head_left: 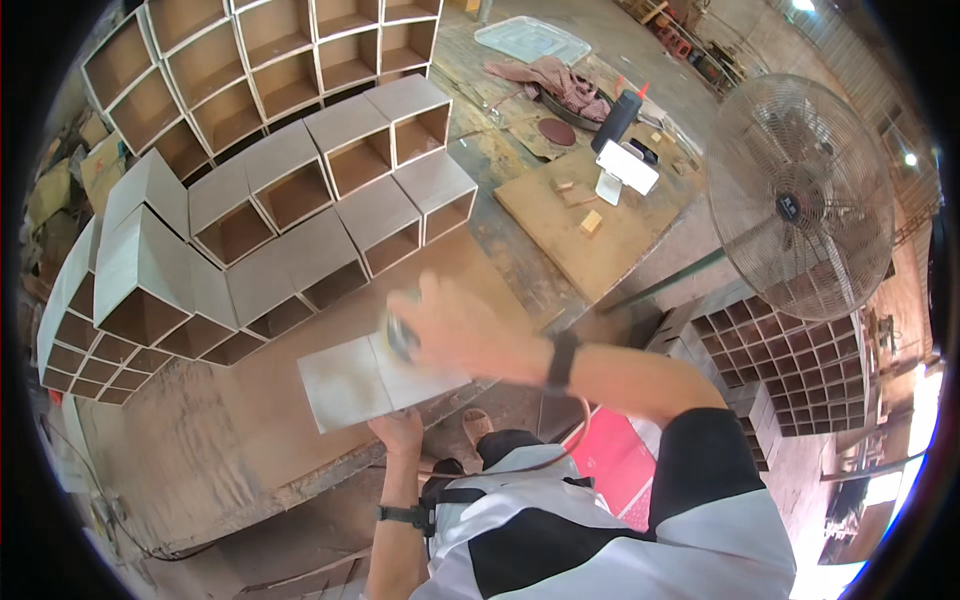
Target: The person uses a handheld orbital sander to smooth the surfaces of small white wooden boxes. They repeatedly pick up a box, sand its top and side faces, and place it back on a workbench among many similar boxes.
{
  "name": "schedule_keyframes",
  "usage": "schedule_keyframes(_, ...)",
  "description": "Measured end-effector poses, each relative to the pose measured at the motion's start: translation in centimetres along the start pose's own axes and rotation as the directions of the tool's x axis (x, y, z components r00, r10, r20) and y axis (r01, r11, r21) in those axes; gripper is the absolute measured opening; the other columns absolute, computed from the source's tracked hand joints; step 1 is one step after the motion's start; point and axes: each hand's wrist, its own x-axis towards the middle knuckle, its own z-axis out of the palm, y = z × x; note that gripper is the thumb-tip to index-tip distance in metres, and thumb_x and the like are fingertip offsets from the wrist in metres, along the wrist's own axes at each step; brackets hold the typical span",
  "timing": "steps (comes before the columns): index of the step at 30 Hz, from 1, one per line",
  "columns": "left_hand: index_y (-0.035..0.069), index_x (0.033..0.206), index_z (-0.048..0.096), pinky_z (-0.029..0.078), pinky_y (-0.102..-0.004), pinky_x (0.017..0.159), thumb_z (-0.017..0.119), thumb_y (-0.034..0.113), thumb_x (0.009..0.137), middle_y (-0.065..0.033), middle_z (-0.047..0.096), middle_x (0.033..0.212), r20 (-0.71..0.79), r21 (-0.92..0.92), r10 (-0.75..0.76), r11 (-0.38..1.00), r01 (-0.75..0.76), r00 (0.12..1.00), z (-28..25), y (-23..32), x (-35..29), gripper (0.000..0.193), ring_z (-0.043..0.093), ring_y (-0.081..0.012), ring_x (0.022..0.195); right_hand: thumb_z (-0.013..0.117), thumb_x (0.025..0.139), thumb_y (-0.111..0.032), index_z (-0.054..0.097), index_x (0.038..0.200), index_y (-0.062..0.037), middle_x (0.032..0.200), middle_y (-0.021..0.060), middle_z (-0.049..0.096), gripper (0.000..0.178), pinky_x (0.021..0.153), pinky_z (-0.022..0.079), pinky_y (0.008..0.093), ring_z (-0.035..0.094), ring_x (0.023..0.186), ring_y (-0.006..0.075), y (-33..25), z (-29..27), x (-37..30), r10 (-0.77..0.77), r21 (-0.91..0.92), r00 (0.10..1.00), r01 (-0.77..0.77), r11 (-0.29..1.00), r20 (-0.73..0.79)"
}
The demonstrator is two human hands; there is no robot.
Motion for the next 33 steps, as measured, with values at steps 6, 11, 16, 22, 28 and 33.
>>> schedule_keyframes(6,0.002,0.117,0.066,0.049,-0.0465,0.092,0.069,0.007,0.078,-0.0194,0.068,0.115,-0.037,-0.148,-0.031,0.989,0.026,0.999,0.9,0.2,0.1,0.040,0.062,-0.0435,0.106,0.070,0.078,-0.025,0.060,0.115,-0.0138,0.093,0.0195,0.053,0.041,0.067,0.053,0.0485,0.062,0.086,0.0397,-1.2,-0.3,-0.8,0.075,0.024,0.986,-0.079,0.997,0.149)
schedule_keyframes(11,0.001,0.116,0.066,0.048,-0.0475,0.094,0.070,0.007,0.077,-0.0204,0.067,0.115,-0.071,-0.194,-0.023,0.981,0.009,0.997,0.1,2.1,0.8,0.040,0.062,-0.0433,0.108,0.067,0.078,-0.021,0.060,0.103,-0.0069,0.093,0.0199,0.052,0.030,0.071,0.053,0.0459,0.060,0.085,0.0371,-2.4,-0.1,-3.4,-0.087,0.067,0.991,0.081,0.994,0.103)
schedule_keyframes(16,-0.001,0.122,0.062,0.050,-0.0419,0.093,0.068,0.006,0.084,-0.0148,0.067,0.117,-0.002,0.023,0.051,0.998,-0.051,0.999,0.6,-0.8,-0.3,0.039,0.064,-0.0296,0.108,0.068,0.078,-0.023,0.061,0.109,-0.0060,0.096,0.0213,0.053,0.035,0.075,0.053,0.0483,0.060,0.088,0.0379,0.5,-1.0,-0.8,0.107,0.007,0.992,-0.108,0.994,0.065)
schedule_keyframes(22,0.000,0.121,0.065,0.051,-0.0447,0.092,0.067,0.004,0.080,-0.0201,0.069,0.113,-0.010,-0.330,-0.141,0.935,0.130,0.990,1.5,-0.4,0.8,0.040,0.065,-0.0415,0.105,0.062,0.083,-0.026,0.062,0.109,-0.0041,0.096,0.0228,0.054,0.034,0.071,0.052,0.0458,0.061,0.087,0.0381,-2.7,1.0,-5.3,-0.222,0.150,0.975,0.218,0.964,0.005)
schedule_keyframes(28,-0.002,0.117,0.065,0.051,-0.0385,0.088,0.060,-0.002,0.075,-0.0218,0.069,0.112,0.069,0.236,-0.062,0.971,0.044,0.996,0.1,0.2,-0.2,0.042,0.067,-0.0312,0.098,0.063,0.079,-0.023,0.065,0.101,-0.0076,0.086,0.0200,0.063,0.027,0.072,0.053,0.0474,0.064,0.087,0.0389,8.5,-2.6,-0.9,0.229,-0.141,0.965,-0.247,0.959,-0.127)
schedule_keyframes(33,0.001,0.107,0.067,0.051,-0.0478,0.081,0.064,0.004,0.076,-0.0226,0.068,0.099,-0.002,0.060,-0.022,0.998,0.022,1.000,-0.4,1.9,0.5,0.031,0.063,-0.0444,0.092,0.074,0.080,-0.023,0.049,0.137,-0.0048,0.120,0.0198,0.060,0.065,0.094,0.050,0.0389,0.060,0.109,0.0283,11.8,-5.6,-6.9,0.586,0.407,0.690,-0.433,0.804,-0.424)
